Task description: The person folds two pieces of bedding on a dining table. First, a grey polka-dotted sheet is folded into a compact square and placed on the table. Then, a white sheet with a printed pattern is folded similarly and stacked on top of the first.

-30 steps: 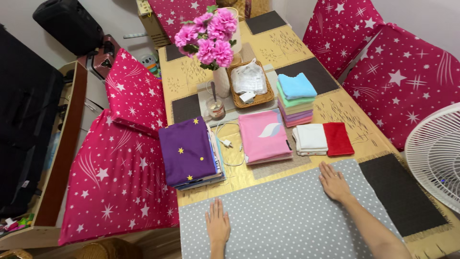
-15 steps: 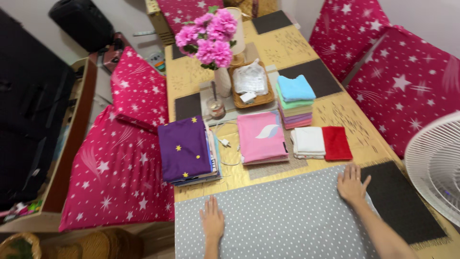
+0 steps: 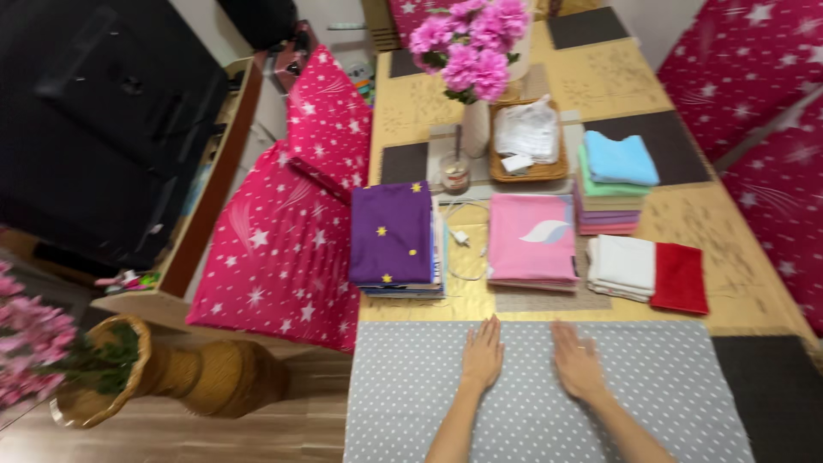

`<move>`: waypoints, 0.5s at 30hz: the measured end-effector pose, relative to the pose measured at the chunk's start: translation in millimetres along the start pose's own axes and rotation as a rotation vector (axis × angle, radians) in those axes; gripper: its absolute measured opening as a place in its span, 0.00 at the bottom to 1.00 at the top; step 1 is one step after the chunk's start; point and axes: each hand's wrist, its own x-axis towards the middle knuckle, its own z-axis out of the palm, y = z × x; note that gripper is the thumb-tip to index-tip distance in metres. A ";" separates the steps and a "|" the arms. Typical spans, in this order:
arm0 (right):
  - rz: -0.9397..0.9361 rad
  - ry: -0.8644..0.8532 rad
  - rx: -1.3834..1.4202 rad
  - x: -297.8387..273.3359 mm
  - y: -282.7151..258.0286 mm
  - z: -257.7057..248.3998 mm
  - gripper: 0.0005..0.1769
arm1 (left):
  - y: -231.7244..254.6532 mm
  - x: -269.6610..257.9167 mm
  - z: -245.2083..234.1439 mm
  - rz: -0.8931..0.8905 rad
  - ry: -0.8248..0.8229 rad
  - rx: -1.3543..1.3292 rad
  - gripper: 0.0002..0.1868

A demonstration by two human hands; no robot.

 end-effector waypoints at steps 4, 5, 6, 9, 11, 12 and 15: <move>0.012 0.159 0.159 -1.3 10.6 -9.8 0.39 | -53.5 -14.3 -30.1 -0.106 0.033 0.111 0.35; 0.019 0.162 0.171 -1.4 9.5 -11.8 0.39 | -68.4 -18.6 -37.9 -0.131 0.050 0.152 0.35; 0.018 0.183 0.163 -1.6 8.1 -14.0 0.40 | -81.6 -25.5 -44.7 -0.158 0.065 0.194 0.35; 0.027 0.238 0.169 -3.8 -0.7 -20.5 0.40 | -123.4 -45.8 -71.8 -0.295 0.083 0.193 0.35; 0.028 0.259 0.186 -4.7 -2.5 -25.6 0.40 | -148.3 -59.4 -91.0 -0.362 0.063 0.211 0.35; 0.034 0.249 0.184 -3.8 -4.8 -28.3 0.40 | -159.9 -64.4 -101.2 -0.391 0.053 0.220 0.35; 0.112 0.189 0.152 -2.6 -13.1 -33.8 0.40 | -190.0 -76.5 -124.7 -0.421 0.027 0.298 0.38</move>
